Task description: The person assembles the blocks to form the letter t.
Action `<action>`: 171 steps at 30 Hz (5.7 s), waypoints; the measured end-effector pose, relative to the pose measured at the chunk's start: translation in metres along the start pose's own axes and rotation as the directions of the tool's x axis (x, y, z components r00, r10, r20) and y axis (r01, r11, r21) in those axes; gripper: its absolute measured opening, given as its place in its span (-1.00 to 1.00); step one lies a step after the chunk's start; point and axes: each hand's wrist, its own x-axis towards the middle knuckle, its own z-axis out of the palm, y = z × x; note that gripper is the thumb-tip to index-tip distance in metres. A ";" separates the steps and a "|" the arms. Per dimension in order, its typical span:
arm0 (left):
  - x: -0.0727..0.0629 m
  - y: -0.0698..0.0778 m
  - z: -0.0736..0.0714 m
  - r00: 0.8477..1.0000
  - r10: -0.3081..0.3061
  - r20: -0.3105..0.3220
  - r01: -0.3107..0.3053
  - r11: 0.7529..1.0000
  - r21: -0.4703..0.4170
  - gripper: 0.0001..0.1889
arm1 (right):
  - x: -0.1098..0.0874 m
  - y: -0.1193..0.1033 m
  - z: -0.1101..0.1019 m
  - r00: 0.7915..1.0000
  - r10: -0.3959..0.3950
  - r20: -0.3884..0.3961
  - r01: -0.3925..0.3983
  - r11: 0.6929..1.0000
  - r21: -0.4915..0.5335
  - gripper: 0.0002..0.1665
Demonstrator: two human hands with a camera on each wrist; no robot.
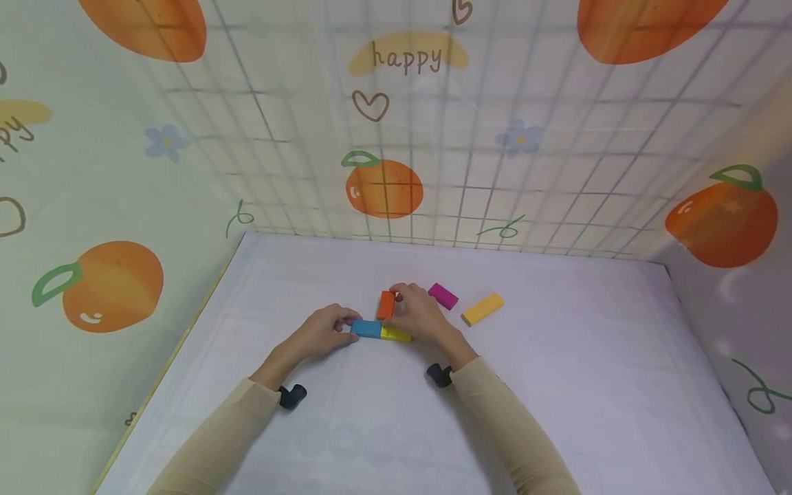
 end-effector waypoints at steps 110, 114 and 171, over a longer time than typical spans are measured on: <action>0.002 -0.003 0.004 0.999 -0.034 0.002 0.034 0.999 0.007 -0.64 | -0.028 0.080 -0.099 0.999 -0.009 0.041 0.006 0.996 0.085 -0.41; 0.002 -0.003 0.004 0.999 -0.035 0.005 0.035 0.999 0.000 -0.64 | -0.037 0.085 -0.102 1.000 0.007 -0.027 -0.006 0.998 0.070 -0.41; 0.003 0.001 0.003 0.999 -0.053 0.006 0.053 0.999 0.003 -0.62 | -0.090 0.084 -0.070 0.865 0.403 -0.299 -0.452 0.885 -0.113 0.18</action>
